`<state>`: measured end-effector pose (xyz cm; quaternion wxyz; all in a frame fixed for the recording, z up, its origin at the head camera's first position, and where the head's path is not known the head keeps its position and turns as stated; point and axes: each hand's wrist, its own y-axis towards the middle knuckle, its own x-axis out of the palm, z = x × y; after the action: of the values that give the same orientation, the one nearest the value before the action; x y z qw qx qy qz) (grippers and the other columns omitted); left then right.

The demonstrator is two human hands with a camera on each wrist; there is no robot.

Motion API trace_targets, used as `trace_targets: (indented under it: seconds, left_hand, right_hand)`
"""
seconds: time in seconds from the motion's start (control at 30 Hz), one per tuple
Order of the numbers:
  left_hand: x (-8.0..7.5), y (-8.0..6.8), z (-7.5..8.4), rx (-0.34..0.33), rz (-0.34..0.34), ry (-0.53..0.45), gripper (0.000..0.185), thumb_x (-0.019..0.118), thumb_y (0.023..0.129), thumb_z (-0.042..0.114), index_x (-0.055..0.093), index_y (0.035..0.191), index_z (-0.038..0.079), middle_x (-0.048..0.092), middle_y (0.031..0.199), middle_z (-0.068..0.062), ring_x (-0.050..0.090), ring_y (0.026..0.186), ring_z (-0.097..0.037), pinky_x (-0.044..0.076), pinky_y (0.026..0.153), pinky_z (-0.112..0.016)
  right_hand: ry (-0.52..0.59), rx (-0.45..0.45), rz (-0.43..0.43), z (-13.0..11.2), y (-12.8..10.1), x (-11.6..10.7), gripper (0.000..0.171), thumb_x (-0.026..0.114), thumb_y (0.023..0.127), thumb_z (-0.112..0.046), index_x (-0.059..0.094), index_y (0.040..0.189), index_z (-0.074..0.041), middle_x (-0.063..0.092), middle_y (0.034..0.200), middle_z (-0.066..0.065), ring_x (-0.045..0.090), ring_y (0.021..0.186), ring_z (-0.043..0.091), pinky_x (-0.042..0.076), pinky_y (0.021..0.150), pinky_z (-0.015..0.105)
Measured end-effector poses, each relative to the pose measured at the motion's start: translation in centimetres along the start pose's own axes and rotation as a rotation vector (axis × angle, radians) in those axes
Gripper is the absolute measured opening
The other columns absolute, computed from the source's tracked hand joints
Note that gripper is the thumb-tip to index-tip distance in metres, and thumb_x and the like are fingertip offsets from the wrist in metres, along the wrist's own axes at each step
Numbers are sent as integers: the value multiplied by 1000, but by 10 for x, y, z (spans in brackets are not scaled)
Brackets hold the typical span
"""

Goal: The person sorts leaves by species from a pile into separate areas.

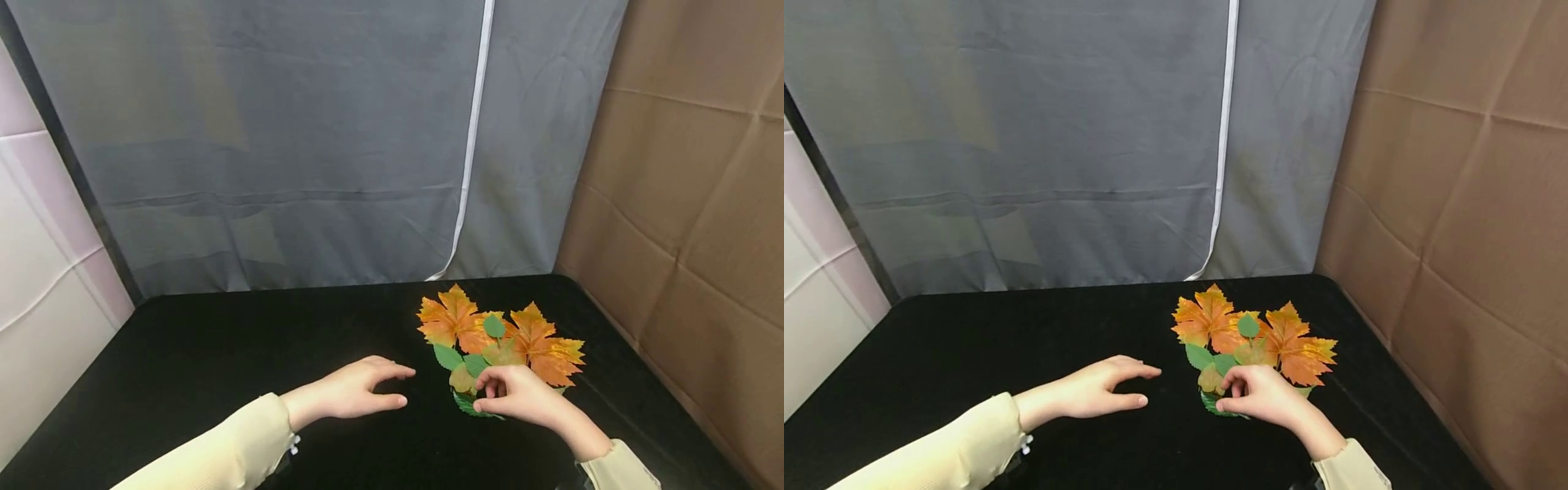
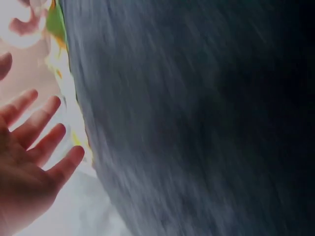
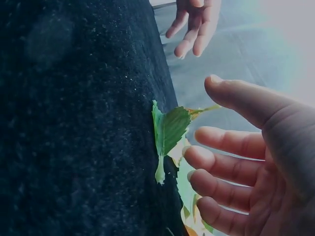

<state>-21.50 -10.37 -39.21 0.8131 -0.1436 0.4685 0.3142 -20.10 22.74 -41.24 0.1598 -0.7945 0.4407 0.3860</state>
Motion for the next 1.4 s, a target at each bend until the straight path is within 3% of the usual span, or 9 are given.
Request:
trace_targets:
  seconds: [0.13,0.3,0.5,0.8,1.17,1.4]
  left_hand:
    - [14,15,14,23,-14,-57,42,61,94,38,63,128,12,67,116,1,56,111,-11,43,95,-33]
    - [26,36,23,-1,-40,-168,35,66,92,31,67,120,11,70,104,5,61,98,-3,47,86,-26]
    - [34,57,30,3,-74,-212,28,69,89,24,70,112,9,67,87,12,58,74,2,47,70,-18]
    - [40,73,35,-20,-109,-96,39,69,89,26,66,126,14,65,77,18,55,67,4,44,66,-17]
    - [46,89,41,-21,-148,38,41,69,88,31,65,128,24,58,69,17,52,64,1,41,60,-20]
    - [49,95,42,-21,-198,47,35,69,89,32,68,123,24,56,68,15,51,62,-1,40,57,-20]
  right_hand:
    - [4,8,-9,2,-2,-1,26,74,86,-34,68,94,-10,56,71,-12,50,56,1,44,57,24]
    - [-27,27,30,7,0,-9,19,71,88,-31,69,93,-13,59,74,-11,54,63,2,46,59,25]
    - [-79,50,31,14,14,-17,23,71,87,-27,69,101,-9,58,77,-9,52,63,4,45,60,26]
    - [-225,15,56,27,25,-16,39,77,81,-23,66,113,-5,48,78,-4,44,69,9,38,61,26]
    - [-229,91,101,41,25,-6,38,80,76,-25,69,109,-10,48,79,-4,44,69,12,37,60,27]
    - [-221,86,131,44,26,-5,36,82,75,-27,70,105,-11,48,78,-4,43,68,11,37,60,27]
